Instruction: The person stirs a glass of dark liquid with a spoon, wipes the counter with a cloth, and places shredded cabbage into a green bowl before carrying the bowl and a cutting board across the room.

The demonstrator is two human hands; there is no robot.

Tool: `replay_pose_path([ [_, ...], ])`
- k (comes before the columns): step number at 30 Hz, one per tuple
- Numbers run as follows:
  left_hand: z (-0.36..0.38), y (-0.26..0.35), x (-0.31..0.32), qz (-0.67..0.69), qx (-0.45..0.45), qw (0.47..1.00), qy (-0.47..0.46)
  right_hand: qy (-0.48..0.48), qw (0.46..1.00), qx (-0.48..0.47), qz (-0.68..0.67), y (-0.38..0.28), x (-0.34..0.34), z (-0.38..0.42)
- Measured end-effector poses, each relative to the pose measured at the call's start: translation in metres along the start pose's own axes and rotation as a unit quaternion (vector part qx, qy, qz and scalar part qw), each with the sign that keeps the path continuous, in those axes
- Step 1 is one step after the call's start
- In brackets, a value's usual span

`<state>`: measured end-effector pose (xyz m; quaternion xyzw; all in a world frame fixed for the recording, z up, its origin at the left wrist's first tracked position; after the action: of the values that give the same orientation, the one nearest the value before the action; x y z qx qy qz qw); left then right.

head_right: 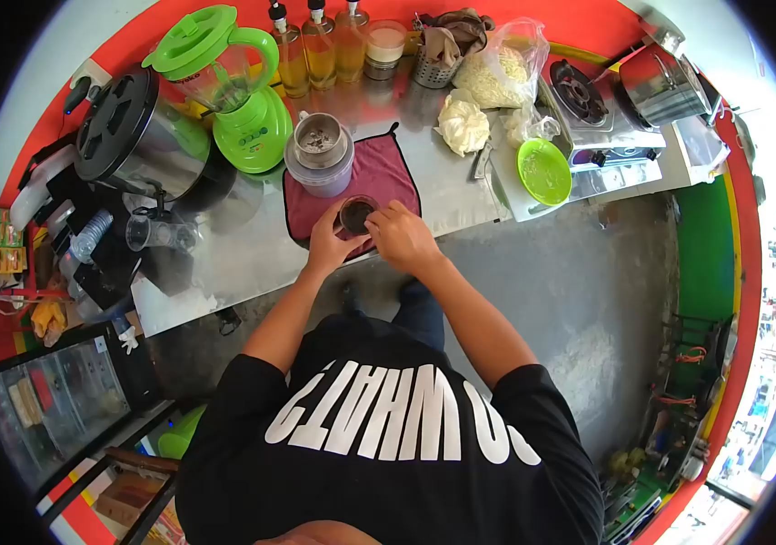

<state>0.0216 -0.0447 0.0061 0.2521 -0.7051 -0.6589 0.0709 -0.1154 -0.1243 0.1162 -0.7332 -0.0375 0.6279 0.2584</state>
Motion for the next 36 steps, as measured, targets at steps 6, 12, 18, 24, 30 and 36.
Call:
replay_pose_path([
  [6, -0.002, 0.006, 0.0, -0.014, -0.013, 1.0, 0.009, 0.216, 0.895, 0.276, -0.274, 0.011, 0.015, 0.021],
  [12, -0.001, 0.006, 0.0, -0.021, -0.023, 0.999, 0.009, 0.263, 0.832, 0.323, -0.367, 0.022, 0.005, 0.029],
  [18, -0.001, 0.006, 0.0, -0.01, -0.012, 1.0, 0.021, 0.239, 0.845, 0.366, -0.309, 0.005, -0.028, 0.023],
  [24, -0.002, 0.007, -0.001, -0.014, -0.003, 1.0, 0.02, 0.296, 0.937, 0.16, -0.097, -0.008, -0.017, 0.003],
  [30, -0.002, -0.011, 0.003, 0.01, 0.009, 0.999, 0.03, 0.186, 0.978, 0.007, -0.088, -0.044, -0.018, -0.003],
  [36, -0.003, -0.002, 0.002, 0.044, -0.006, 0.999, 0.029, 0.039, 0.996, -0.05, -0.063, -0.037, -0.032, 0.011],
])
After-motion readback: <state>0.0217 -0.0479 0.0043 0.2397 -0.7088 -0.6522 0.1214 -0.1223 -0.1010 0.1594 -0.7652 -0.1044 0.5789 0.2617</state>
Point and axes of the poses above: each hand's wrist, its own z-axis away from the middle knuckle, its own x-axis out of the palm, y = z × x, the point moved 5 cm from there along -z, towards the middle knuckle, and after that the axes turned 3 degrees about -z, right-handed, at the moved point
